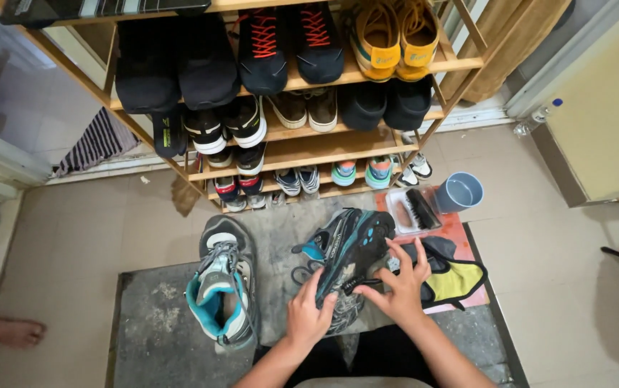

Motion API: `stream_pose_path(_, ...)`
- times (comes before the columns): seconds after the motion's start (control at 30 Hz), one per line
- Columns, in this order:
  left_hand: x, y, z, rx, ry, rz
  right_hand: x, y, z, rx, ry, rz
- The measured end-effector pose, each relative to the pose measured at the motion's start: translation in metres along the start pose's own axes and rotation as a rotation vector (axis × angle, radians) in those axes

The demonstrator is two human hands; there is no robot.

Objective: The person scrubs the sole of a black and teal hiking shoe with a brush, repeatedly dipping the brush into a container of liquid. They focus on the tread and edges of the sole throughout the clip.

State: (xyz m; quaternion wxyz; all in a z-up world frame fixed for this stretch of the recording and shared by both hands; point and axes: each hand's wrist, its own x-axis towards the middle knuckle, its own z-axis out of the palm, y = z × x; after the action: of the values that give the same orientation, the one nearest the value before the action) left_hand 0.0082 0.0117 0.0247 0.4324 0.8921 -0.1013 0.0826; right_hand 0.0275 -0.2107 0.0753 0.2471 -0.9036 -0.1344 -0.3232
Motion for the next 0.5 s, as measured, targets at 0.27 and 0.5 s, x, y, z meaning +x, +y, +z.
stream_pose_path(0.27, -0.01, 0.003, 0.007, 0.022, 0.08, 0.006, 0.005, -0.004, -0.016, 0.009, -0.01, -0.109)
stream_pose_path(0.5, 0.009, 0.023, -0.007, -0.005, 0.119, -0.007, -0.01, 0.012, -0.002, -0.038, -0.023, 0.085)
